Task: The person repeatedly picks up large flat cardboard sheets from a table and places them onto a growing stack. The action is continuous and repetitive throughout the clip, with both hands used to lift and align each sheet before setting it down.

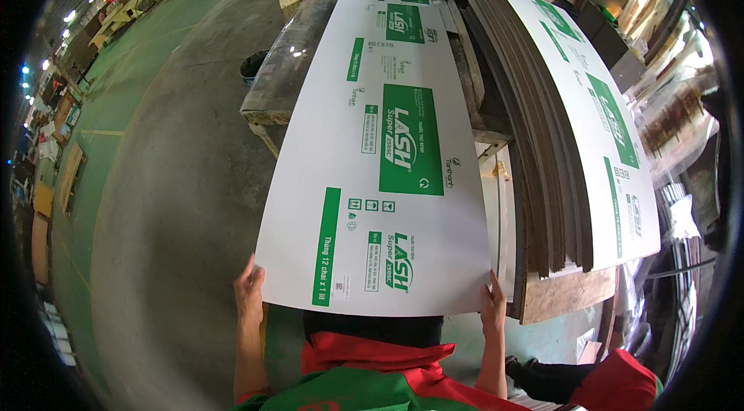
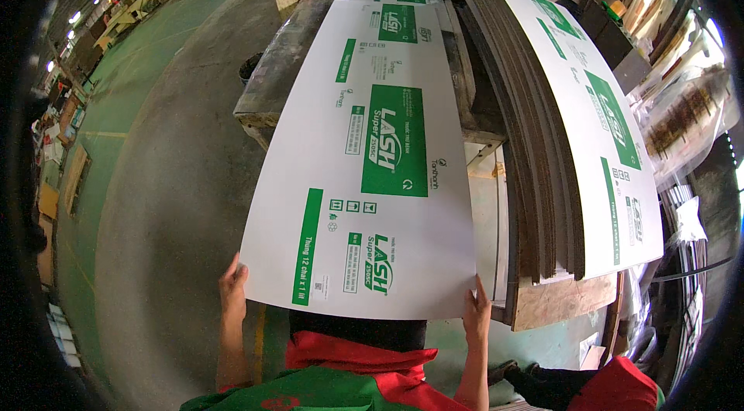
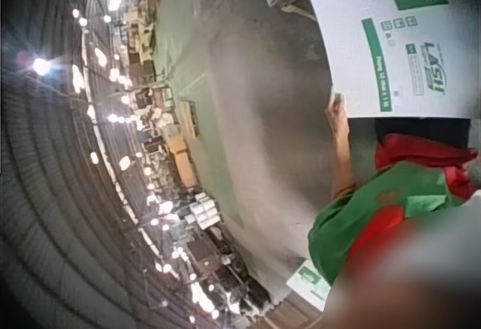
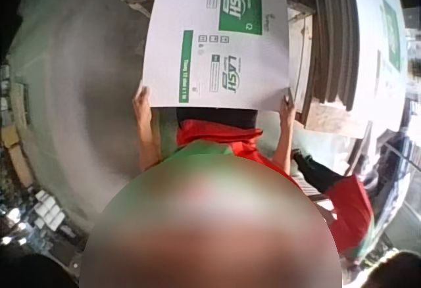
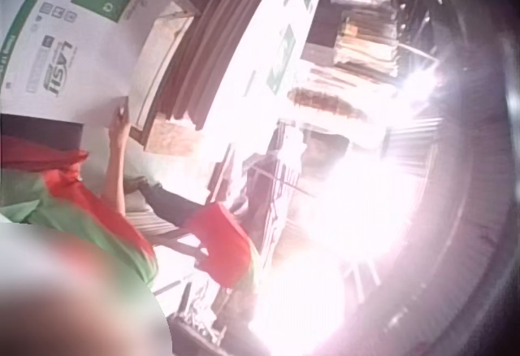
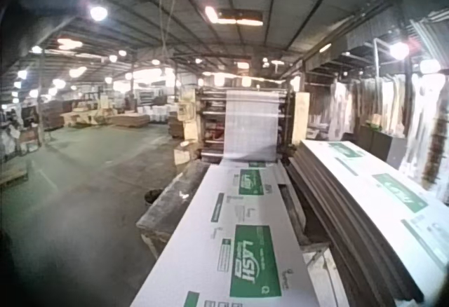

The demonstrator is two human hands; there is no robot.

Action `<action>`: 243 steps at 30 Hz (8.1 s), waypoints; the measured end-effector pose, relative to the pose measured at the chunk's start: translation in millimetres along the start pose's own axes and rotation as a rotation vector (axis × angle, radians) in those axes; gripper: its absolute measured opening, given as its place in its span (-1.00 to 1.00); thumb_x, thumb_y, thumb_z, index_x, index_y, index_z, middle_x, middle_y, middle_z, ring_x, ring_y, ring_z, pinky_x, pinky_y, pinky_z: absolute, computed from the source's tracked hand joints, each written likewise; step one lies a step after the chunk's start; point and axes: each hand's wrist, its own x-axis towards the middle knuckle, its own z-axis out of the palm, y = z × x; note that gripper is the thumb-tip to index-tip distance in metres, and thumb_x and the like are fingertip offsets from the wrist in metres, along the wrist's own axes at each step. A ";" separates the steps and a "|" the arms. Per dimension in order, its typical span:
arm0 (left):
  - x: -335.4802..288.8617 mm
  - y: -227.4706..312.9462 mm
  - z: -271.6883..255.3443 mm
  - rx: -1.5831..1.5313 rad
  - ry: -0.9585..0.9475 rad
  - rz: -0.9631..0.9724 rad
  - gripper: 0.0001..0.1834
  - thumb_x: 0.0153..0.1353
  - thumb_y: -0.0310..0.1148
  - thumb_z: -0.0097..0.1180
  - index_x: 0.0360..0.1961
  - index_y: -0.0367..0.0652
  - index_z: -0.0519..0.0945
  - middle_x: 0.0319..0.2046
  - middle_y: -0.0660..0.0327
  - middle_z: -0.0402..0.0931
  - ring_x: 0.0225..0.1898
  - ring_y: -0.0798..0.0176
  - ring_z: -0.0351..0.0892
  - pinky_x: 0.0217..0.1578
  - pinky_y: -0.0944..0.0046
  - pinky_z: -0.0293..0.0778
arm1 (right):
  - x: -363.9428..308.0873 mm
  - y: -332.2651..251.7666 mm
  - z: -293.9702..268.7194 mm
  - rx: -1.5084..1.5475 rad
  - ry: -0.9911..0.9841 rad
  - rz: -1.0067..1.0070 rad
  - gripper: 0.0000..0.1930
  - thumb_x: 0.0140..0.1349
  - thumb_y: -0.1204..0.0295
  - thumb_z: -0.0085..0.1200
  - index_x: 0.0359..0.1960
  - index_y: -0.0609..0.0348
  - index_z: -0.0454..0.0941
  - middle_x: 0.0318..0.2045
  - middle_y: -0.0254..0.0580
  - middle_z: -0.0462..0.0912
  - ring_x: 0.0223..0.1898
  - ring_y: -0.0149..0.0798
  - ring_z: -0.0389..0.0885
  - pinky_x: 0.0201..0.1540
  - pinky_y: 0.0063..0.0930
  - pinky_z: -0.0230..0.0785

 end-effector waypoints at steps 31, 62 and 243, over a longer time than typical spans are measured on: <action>217.7 10.0 122.5 0.168 0.068 0.067 -0.46 0.40 -0.29 0.13 0.29 -0.39 0.42 0.20 -0.11 0.49 0.17 0.11 0.53 0.16 0.20 0.43 | 220.3 -2.0 81.8 0.269 0.120 -0.002 -0.58 0.38 0.36 0.07 0.20 0.34 0.52 -0.01 -0.06 0.66 -0.06 -0.31 0.57 0.06 -0.45 0.38; 42.6 -38.1 196.4 0.687 -0.819 0.405 -0.32 0.36 -0.04 0.11 0.29 -0.37 0.37 0.35 -0.25 0.21 0.37 -0.23 0.24 0.31 0.01 0.26 | 81.4 -90.2 -153.6 -0.967 0.504 -0.107 -0.35 -0.18 0.44 0.37 -0.04 0.64 0.45 -0.03 0.34 0.47 0.10 0.18 0.44 0.21 -0.06 0.32; -195.9 126.1 227.8 -0.242 -0.825 0.291 -0.65 0.31 -0.14 0.12 -0.35 -0.29 0.53 -0.64 0.14 0.52 -0.77 0.23 0.45 -0.76 0.26 0.44 | -120.3 120.9 -273.2 1.184 0.810 -0.252 -0.40 0.40 -0.08 -0.03 0.17 0.19 0.28 0.13 0.08 0.43 0.06 0.10 0.56 0.06 0.03 0.53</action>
